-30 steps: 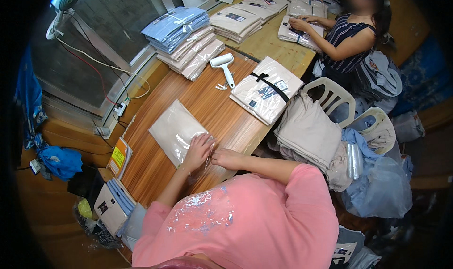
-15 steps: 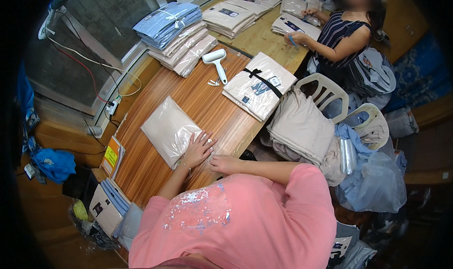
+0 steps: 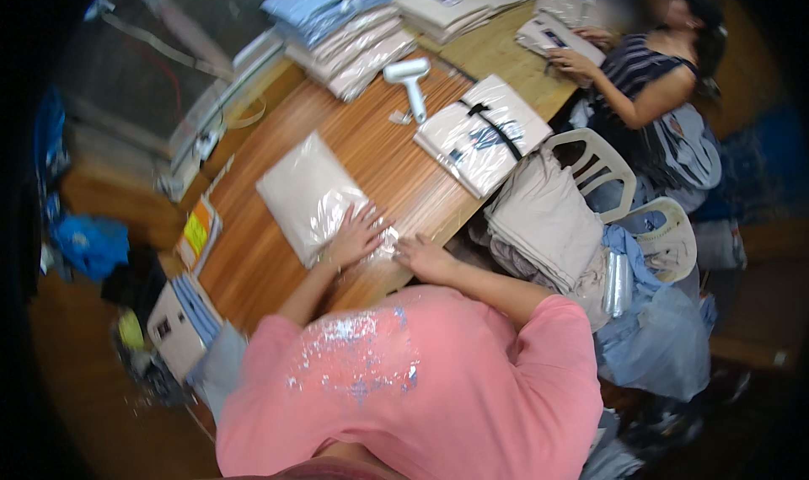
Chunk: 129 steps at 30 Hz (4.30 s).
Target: The person folds a beige garment on a wooden table, places a tag on it, and then puts it into a clear plastic bag. The person smooths the garment and seals the bag. Another person is visible in the background working on similar items.
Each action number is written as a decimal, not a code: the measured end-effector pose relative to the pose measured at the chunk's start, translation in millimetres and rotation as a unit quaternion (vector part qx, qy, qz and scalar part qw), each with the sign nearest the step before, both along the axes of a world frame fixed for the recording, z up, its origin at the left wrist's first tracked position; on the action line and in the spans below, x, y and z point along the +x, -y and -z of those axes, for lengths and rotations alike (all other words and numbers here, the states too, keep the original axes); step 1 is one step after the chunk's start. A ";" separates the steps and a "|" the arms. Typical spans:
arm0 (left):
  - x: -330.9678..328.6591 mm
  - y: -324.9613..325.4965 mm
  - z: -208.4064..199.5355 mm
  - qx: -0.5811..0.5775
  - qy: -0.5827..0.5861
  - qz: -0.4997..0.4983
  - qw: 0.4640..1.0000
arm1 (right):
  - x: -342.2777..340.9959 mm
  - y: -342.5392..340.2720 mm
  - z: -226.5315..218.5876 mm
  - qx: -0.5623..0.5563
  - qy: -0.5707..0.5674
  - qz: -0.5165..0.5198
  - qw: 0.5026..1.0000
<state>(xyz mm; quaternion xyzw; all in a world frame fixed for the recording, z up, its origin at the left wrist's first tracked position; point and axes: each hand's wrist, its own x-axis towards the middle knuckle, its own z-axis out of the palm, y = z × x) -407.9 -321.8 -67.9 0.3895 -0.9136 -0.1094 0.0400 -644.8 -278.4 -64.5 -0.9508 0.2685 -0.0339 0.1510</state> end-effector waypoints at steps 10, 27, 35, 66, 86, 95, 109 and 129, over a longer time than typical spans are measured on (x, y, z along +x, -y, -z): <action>48.4 -68.9 -27.3 0.016 -0.124 -0.015 0.992 | 2.1 5.8 -30.9 0.064 0.042 0.001 0.997; 61.7 -202.6 -5.1 -0.001 -0.264 -0.366 0.892 | 47.9 102.0 -9.8 -0.023 0.208 0.032 0.977; 117.6 -144.8 1.9 -0.161 -0.133 -0.328 0.921 | 39.7 120.0 5.3 -0.060 0.188 -0.121 0.973; 94.5 -110.2 8.0 -0.070 -0.295 -0.492 0.816 | 87.1 122.6 -22.8 0.195 0.177 0.139 0.955; 82.6 -55.1 3.2 -0.082 -0.275 -0.677 0.677 | 119.0 143.3 6.8 0.230 0.148 0.314 0.909; 85.7 -52.3 -0.4 -0.044 -0.273 -0.683 0.676 | 127.8 145.7 2.7 0.193 0.109 0.334 0.916; 87.1 -45.0 -14.3 0.026 -0.238 -0.705 0.667 | 136.3 165.7 6.3 0.229 0.060 0.371 0.898; 92.7 -47.7 3.0 -0.022 -0.287 -0.721 0.631 | 130.2 134.7 13.1 -0.113 0.031 0.286 0.951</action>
